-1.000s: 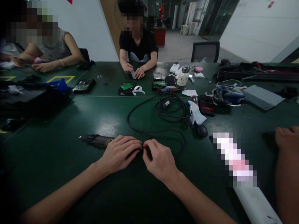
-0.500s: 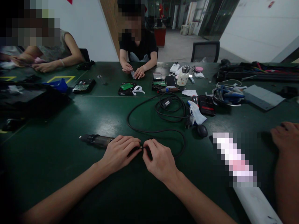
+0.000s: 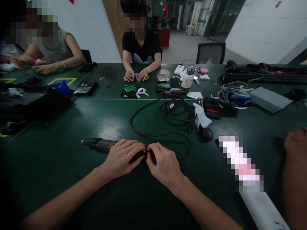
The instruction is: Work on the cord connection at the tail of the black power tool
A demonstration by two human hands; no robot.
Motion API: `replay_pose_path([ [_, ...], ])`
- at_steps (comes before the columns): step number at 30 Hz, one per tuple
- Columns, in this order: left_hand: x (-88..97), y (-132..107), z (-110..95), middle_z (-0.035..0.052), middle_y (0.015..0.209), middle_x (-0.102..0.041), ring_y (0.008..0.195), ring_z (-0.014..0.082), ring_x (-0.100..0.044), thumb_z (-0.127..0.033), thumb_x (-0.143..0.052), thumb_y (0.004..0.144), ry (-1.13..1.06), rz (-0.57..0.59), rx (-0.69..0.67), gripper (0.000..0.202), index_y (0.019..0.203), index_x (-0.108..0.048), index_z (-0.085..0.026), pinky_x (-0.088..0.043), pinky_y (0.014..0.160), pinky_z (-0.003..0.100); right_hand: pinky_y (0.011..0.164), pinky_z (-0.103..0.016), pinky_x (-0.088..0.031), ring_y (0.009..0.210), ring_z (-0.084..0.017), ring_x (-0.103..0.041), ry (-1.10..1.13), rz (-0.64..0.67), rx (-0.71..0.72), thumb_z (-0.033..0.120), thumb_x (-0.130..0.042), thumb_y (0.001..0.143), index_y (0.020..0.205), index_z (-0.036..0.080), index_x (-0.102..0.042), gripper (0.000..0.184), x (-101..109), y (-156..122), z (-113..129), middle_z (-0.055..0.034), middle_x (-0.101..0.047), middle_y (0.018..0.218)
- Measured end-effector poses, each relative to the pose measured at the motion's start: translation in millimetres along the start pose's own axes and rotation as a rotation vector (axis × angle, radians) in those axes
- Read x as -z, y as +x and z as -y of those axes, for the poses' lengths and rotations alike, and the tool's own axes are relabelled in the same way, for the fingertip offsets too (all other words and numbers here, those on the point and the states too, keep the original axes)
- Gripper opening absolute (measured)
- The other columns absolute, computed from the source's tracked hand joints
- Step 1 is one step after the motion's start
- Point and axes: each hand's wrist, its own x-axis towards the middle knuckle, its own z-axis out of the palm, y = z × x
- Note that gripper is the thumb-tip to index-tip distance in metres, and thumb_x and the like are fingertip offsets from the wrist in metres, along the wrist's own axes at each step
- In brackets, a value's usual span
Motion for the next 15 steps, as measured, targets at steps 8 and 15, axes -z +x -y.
replay_pose_path([
  [8,-1.0,-1.0,-0.3,0.0029,0.116,-0.074,0.107,0.0211,-0.068,-0.031,-0.058,0.105,0.024,-0.012,0.025,0.016,0.114,-0.065,-0.02,-0.048,0.089,0.04,0.072,-0.032,-0.053,0.087,-0.02,-0.069,0.004,0.011,-0.005,0.018,-0.057,0.1,0.106,0.023,-0.059,0.008,1.1,0.4,-0.5,-0.0044,-0.069,0.103],
  [15,-0.6,-0.3,-0.2,0.0026,0.121,-0.073,0.113,0.0218,-0.066,-0.027,-0.057,0.105,0.01,-0.008,-0.017,0.019,0.122,-0.064,-0.022,-0.047,0.091,0.04,0.069,-0.031,-0.051,0.083,-0.019,-0.068,0.001,0.01,-0.001,0.017,-0.056,0.1,0.107,0.023,-0.059,0.009,1.2,0.2,0.5,-0.0045,-0.068,0.104],
])
